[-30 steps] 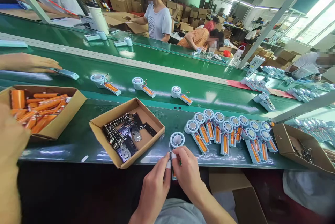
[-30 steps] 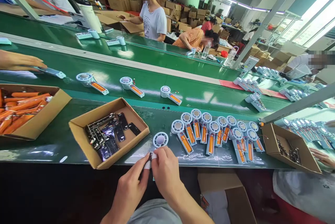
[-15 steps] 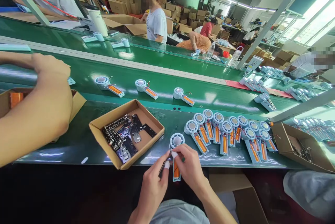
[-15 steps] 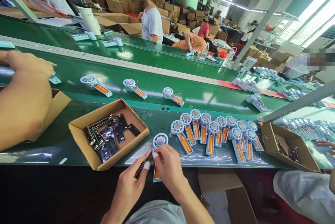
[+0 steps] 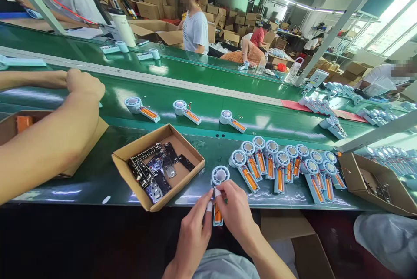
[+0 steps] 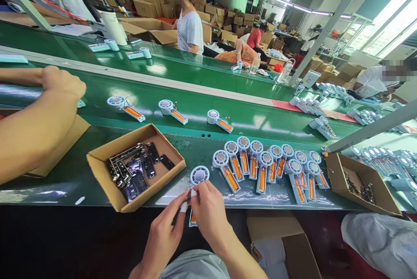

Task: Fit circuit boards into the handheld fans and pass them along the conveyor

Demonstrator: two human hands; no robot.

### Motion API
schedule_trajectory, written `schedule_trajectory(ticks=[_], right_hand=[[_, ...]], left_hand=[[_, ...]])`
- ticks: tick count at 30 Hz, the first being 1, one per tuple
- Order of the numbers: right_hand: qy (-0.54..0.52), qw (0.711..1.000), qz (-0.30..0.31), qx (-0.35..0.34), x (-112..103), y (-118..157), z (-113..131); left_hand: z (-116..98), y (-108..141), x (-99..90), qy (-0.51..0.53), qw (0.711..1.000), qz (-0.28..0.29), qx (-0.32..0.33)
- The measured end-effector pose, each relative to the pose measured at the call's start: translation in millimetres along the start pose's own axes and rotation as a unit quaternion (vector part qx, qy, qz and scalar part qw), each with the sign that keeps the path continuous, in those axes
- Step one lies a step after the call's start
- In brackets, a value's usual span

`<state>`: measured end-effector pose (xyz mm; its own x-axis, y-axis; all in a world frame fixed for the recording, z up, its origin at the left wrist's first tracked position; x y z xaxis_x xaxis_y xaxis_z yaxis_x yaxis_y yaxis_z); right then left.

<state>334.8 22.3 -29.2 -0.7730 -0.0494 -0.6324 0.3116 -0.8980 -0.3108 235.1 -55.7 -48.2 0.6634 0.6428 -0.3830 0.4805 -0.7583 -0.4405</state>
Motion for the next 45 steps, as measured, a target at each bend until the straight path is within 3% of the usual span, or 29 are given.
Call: schedule_trajectory(ticks=[3, 11, 15, 18, 20, 23, 26, 28, 33, 36, 39, 41, 43, 45], right_hand=[[-0.019, 0.999, 0.013, -0.029, 0, -3, 6], [-0.161, 0.981, 0.099, -0.035, -3, -24, 4], [-0.166, 0.983, 0.076, -0.008, -2, -25, 0], [-0.155, 0.983, 0.084, 0.049, -1, -21, -9], [-0.192, 0.967, 0.12, 0.117, 1, -14, -19], [-0.297, 0.915, 0.153, 0.227, 4, -5, -36], [-0.369, 0.87, 0.146, 0.293, 6, -2, -47], [-0.387, 0.858, 0.126, 0.314, 9, -1, -52], [-0.348, 0.893, 0.087, 0.272, 8, -1, -44], [-0.359, 0.891, 0.087, 0.264, 5, -1, -39], [-0.405, 0.865, 0.097, 0.281, 5, 0, -39], [-0.436, 0.847, 0.112, 0.284, 7, 1, -37], [-0.461, 0.833, 0.129, 0.279, 9, 5, -34], [-0.459, 0.839, 0.134, 0.259, 8, 8, -31]], left_hand=[[-3, -2, -2.3, -0.011, 1.0, -0.002, 0.028], [17, -30, -2.7, 0.068, 0.989, 0.108, -0.072], [18, -34, 0.2, 0.072, 0.988, 0.116, -0.07], [8, -28, 0.0, 0.052, 0.992, 0.099, -0.058], [-5, -20, 1.8, 0.044, 0.991, 0.114, -0.045], [-14, -7, 7.2, 0.074, 0.981, 0.164, -0.068], [-1, -6, 10.8, 0.126, 0.969, 0.155, -0.146], [6, -10, 15.7, 0.136, 0.968, 0.137, -0.162], [-1, -16, 25.0, 0.109, 0.983, 0.114, -0.094], [13, -13, 24.6, 0.113, 0.98, 0.081, -0.141], [41, -7, 28.0, 0.14, 0.954, 0.043, -0.262], [42, -1, 47.6, 0.194, 0.924, 0.115, -0.309], [28, 2, 65.4, 0.258, 0.889, 0.206, -0.317], [16, -2, 68.1, 0.296, 0.874, 0.227, -0.312]])
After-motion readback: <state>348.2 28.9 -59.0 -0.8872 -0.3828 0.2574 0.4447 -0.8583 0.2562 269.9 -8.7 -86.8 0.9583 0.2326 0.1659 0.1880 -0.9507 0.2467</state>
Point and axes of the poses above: each hand's wrist, its own y-axis away from the middle knuckle, its own x-axis out of the palm, z = x × y, the point moved 10 cm from there along -y, towards the middle knuckle, and after that the axes turned 13 degrees about -z, right-handed, at the moved point
